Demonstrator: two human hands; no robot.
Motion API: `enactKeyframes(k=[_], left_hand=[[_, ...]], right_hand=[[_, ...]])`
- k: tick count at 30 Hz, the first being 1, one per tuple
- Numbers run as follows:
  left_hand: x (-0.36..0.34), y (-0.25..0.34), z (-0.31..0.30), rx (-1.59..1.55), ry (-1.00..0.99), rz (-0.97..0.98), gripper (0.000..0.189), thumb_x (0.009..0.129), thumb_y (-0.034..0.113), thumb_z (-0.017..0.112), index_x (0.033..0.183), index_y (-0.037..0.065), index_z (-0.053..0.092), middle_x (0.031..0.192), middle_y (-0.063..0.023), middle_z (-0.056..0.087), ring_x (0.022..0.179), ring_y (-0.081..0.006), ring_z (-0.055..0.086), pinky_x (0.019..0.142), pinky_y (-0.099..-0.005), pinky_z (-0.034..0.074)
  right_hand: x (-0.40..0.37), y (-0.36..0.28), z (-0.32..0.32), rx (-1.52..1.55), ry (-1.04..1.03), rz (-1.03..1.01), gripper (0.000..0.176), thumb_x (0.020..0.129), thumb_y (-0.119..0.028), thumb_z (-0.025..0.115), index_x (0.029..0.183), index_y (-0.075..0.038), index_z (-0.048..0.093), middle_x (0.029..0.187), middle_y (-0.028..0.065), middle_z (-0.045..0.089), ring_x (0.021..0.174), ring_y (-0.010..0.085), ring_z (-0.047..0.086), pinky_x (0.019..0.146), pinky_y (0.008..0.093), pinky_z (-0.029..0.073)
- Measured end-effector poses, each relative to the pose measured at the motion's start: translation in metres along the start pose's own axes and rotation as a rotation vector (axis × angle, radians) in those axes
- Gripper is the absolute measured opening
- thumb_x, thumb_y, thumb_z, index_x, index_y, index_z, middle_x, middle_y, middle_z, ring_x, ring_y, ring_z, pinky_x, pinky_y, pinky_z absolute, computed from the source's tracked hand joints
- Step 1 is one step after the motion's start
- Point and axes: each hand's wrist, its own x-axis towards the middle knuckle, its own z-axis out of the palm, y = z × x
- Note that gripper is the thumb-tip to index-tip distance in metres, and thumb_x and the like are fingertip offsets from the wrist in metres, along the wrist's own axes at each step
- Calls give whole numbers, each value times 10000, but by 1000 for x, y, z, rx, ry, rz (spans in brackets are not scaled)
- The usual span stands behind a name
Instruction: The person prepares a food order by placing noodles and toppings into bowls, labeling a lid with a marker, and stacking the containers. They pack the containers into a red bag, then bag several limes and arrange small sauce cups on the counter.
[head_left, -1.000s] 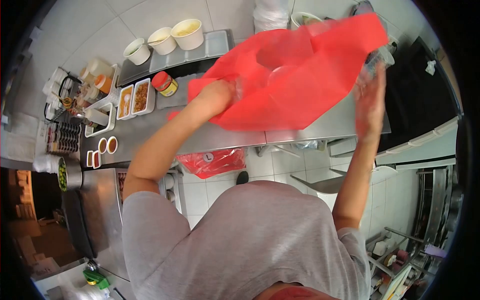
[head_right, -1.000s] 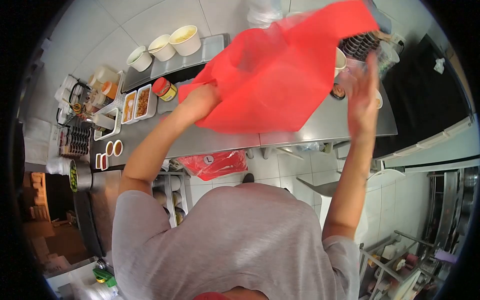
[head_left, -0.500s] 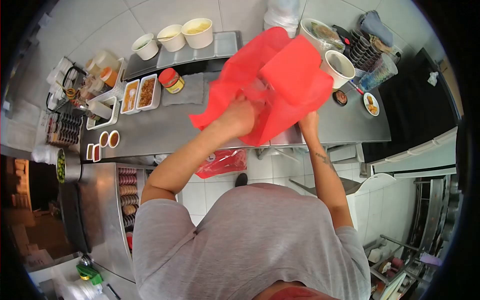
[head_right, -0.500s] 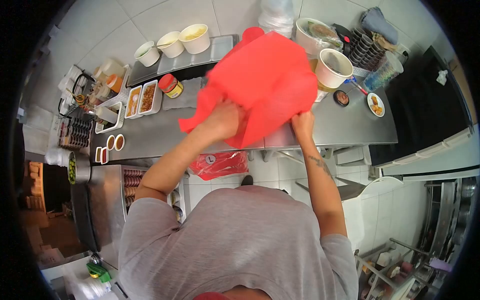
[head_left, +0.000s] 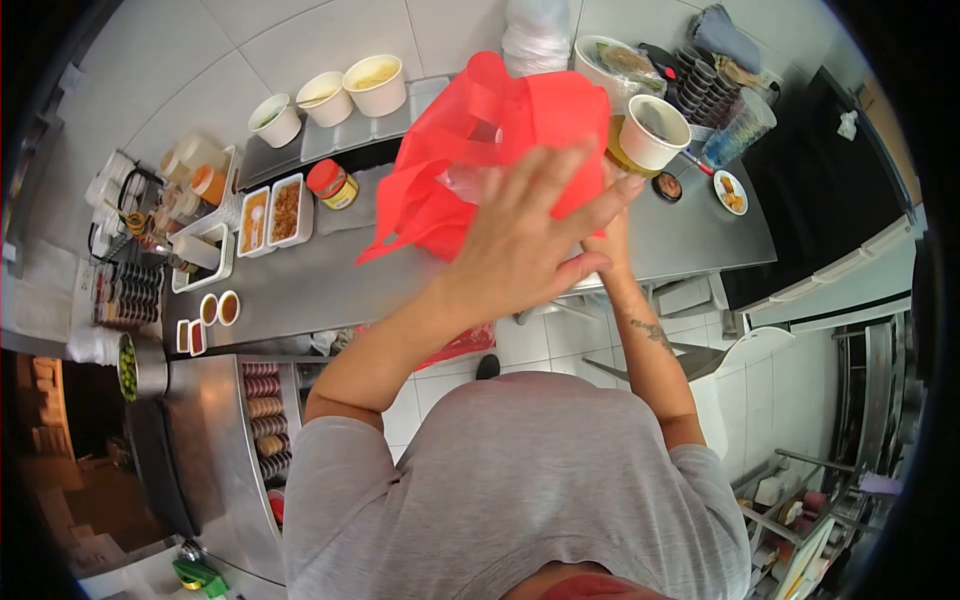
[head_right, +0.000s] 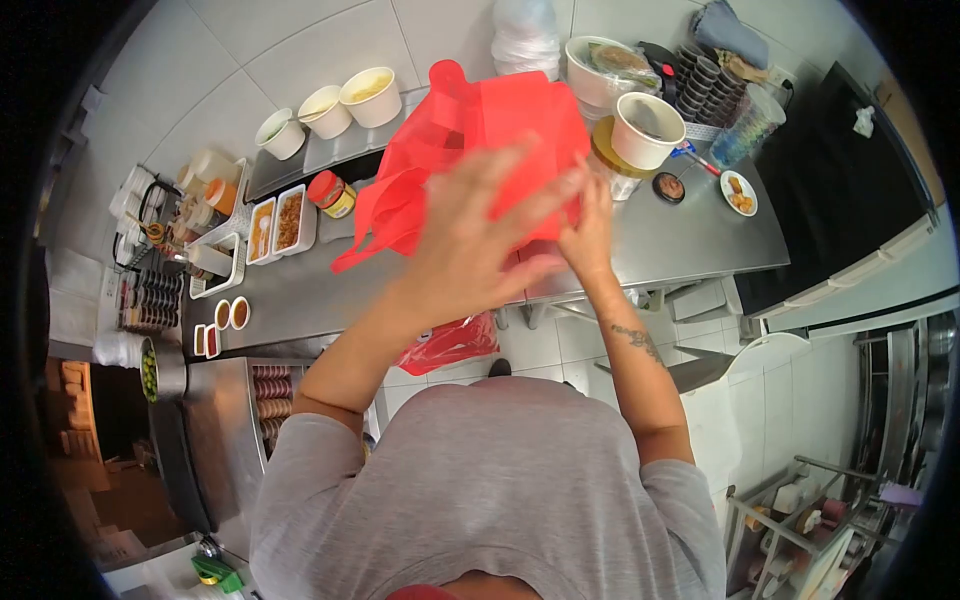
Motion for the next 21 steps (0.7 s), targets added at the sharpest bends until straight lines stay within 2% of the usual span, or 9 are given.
enactKeyframes(k=[2, 4, 6, 7, 10, 12, 15, 16, 21], left_hand=[[-23, -14, 54, -31, -316, -49, 488, 806, 120, 597, 1272, 31, 480, 1122, -154, 546, 1029, -317, 509, 867, -422, 392], [-72, -41, 117, -14, -490, -109, 568, 794, 158, 642, 1319, 57, 451, 1180, -159, 526, 1059, -298, 502, 918, -431, 376], [-106, -59, 141, -26, -616, -248, 534, 811, 134, 607, 1313, 43, 450, 1208, -169, 508, 1110, -316, 482, 946, -429, 366], [-113, -60, 139, -32, -606, -285, 519, 816, 136, 600, 1305, 38, 455, 1219, -170, 498, 1124, -321, 472, 954, -428, 363], [-125, -61, 130, -62, -615, -365, 486, 827, 146, 586, 1284, 26, 469, 1250, -173, 472, 1162, -335, 444, 976, -432, 351], [-130, -58, 125, -93, -676, -387, 478, 831, 157, 584, 1277, 23, 475, 1266, -174, 457, 1181, -345, 426, 987, -442, 340], [-157, -58, 131, -58, -478, -306, 435, 810, 184, 600, 1205, 26, 509, 1199, -146, 488, 1142, -328, 457, 964, -458, 358], [-163, -56, 132, -40, -461, -311, 429, 805, 201, 611, 1187, 27, 521, 1198, -141, 494, 1135, -323, 461, 957, -465, 359], [-191, -49, 138, 64, -342, -247, 398, 783, 266, 651, 1099, 36, 578, 1167, -121, 532, 1091, -290, 486, 914, -484, 364]], right_hand=[[-14, -11, 3, -57, -12, -7, 727, 693, 29, 587, 1382, -61, 372, 1206, 218, 442, 1157, 396, 434, 1008, 422, 355], [-35, -10, 2, -83, -28, 39, 733, 695, 35, 585, 1387, -66, 368, 1221, 225, 435, 1162, 396, 432, 1013, 419, 349], [-56, 0, 4, -52, -38, 83, 735, 695, 38, 583, 1389, -71, 369, 1232, 229, 427, 1170, 397, 425, 1015, 417, 346], [-60, -8, -2, 18, -71, 186, 704, 710, 20, 599, 1377, -65, 389, 1235, 233, 431, 1167, 401, 431, 1004, 407, 358], [-83, 17, -2, -29, -108, 273, 524, 745, -26, 620, 1259, -61, 523, 1168, 200, 500, 1106, 377, 481, 955, 391, 398], [-92, 30, -6, -61, -162, 336, 326, 766, -66, 635, 1091, -53, 606, 1072, 159, 549, 1029, 346, 520, 889, 382, 427], [-98, 42, -7, -100, -138, 343, 102, 789, -113, 645, 866, -47, 646, 926, 109, 583, 900, 300, 554, 783, 370, 449], [-98, 43, -6, -112, -110, 329, 82, 794, -127, 647, 796, -46, 645, 878, 94, 588, 854, 285, 562, 746, 366, 453], [-94, 43, 0, -176, -43, 370, 145, 815, -186, 640, 747, -61, 612, 737, 71, 562, 691, 255, 551, 627, 358, 443]])
